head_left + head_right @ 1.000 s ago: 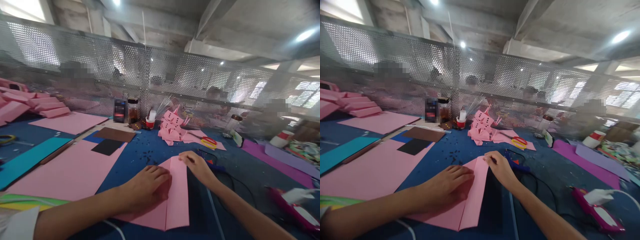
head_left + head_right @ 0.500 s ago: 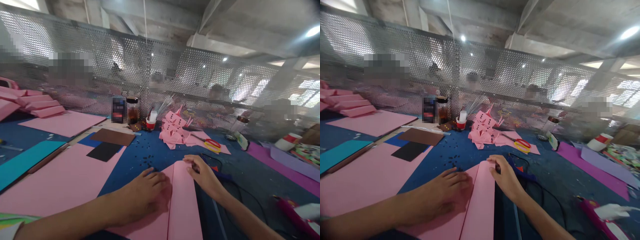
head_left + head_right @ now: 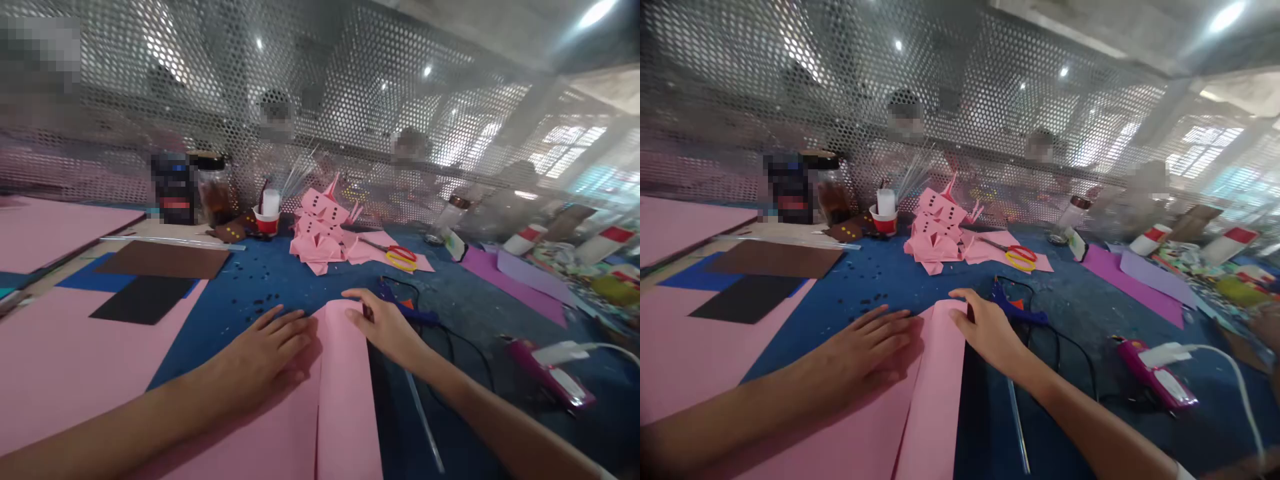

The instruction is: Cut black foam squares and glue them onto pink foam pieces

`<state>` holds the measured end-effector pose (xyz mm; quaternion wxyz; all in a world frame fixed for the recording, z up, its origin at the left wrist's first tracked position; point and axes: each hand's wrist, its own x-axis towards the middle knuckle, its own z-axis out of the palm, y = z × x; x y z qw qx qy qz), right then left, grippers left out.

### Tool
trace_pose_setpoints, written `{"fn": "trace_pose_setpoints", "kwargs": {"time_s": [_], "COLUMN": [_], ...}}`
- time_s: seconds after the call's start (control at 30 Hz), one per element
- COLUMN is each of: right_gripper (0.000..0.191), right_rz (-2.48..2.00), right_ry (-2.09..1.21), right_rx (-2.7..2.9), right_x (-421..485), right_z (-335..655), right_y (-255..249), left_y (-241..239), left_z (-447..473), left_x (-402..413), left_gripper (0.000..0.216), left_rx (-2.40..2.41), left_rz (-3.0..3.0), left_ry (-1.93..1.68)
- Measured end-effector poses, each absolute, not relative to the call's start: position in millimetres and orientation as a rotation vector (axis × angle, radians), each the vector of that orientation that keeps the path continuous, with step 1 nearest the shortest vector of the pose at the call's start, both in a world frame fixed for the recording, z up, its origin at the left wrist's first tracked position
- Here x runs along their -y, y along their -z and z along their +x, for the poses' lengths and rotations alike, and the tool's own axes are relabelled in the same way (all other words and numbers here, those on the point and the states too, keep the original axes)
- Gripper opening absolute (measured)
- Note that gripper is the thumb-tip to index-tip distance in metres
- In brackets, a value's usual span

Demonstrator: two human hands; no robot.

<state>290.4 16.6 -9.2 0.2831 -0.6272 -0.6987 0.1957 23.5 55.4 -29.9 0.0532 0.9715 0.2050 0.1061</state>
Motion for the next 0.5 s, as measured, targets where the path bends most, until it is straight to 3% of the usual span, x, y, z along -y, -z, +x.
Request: {"fn": "trace_pose_setpoints", "kwargs": {"time_s": [0.5], "right_gripper": [0.022], "right_rz": [-1.561], "right_ry": [-0.529], "right_rx": [1.729], "right_x": [-23.3], "right_z": [285.8], "right_y": [16.7], "left_y": [16.4], "left_z": [15.1], "left_x": [-56.8], "left_gripper": [0.051], "left_rx": [-0.576], "left_rz": [2.944], "left_ry": [-0.221]}}
